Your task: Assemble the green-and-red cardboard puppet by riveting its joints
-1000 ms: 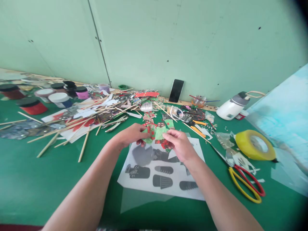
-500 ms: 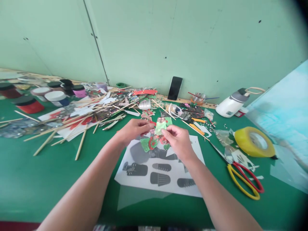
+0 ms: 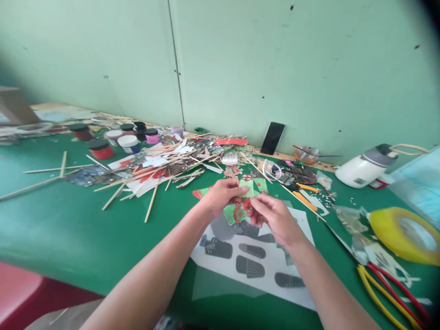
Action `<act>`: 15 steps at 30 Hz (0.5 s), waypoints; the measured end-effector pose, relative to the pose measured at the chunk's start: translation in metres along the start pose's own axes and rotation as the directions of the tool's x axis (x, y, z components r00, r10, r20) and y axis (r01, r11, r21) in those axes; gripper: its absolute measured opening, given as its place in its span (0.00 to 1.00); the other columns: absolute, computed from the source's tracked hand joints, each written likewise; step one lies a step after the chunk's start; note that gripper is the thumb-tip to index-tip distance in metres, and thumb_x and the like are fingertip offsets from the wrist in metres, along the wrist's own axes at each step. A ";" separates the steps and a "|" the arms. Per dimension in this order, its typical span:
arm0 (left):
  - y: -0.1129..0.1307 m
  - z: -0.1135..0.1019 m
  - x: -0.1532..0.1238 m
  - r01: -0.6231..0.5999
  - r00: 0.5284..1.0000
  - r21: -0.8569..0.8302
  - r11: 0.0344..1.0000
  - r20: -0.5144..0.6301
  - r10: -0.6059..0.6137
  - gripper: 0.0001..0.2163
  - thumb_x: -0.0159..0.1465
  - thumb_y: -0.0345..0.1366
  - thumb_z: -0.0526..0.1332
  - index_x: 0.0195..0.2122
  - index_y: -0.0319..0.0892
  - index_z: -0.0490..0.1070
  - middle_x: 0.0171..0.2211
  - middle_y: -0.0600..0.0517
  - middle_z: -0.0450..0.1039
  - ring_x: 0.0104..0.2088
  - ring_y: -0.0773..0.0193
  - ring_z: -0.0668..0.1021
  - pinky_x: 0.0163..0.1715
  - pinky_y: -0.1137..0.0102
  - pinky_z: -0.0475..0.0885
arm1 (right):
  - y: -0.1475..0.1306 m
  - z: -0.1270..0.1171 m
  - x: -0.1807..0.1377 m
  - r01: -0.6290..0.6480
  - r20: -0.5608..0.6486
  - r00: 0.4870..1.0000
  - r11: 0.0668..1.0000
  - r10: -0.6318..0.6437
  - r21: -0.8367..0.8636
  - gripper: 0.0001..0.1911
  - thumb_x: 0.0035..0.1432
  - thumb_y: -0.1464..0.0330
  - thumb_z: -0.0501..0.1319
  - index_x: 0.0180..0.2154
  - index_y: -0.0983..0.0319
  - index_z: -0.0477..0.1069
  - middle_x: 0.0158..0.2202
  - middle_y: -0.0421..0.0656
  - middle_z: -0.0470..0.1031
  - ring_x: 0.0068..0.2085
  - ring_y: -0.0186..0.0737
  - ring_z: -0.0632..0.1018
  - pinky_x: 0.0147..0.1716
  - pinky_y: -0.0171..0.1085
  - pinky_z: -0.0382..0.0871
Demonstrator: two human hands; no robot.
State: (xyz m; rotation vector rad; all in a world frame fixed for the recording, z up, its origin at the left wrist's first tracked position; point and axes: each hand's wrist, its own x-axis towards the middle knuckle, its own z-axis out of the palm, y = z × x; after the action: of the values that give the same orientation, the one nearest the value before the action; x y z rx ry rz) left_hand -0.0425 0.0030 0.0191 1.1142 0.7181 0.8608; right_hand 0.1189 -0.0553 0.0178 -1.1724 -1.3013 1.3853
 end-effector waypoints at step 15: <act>0.019 -0.007 -0.006 -0.238 0.918 -0.069 0.969 -0.342 0.201 0.12 0.53 0.42 0.67 0.28 0.37 0.72 0.22 0.53 0.71 0.22 0.69 0.71 0.24 0.72 0.66 | -0.010 0.001 0.025 -0.070 -0.058 0.996 0.997 0.068 -0.043 0.20 0.54 0.53 0.61 0.27 0.64 0.72 0.21 0.40 0.70 0.18 0.30 0.69 0.16 0.31 0.56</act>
State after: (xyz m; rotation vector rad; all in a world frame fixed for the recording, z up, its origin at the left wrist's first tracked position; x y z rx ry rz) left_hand -0.0555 0.0051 0.0358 0.9721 0.8218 1.2874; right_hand 0.1140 -0.0301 0.0258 -1.2889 -1.2688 1.3687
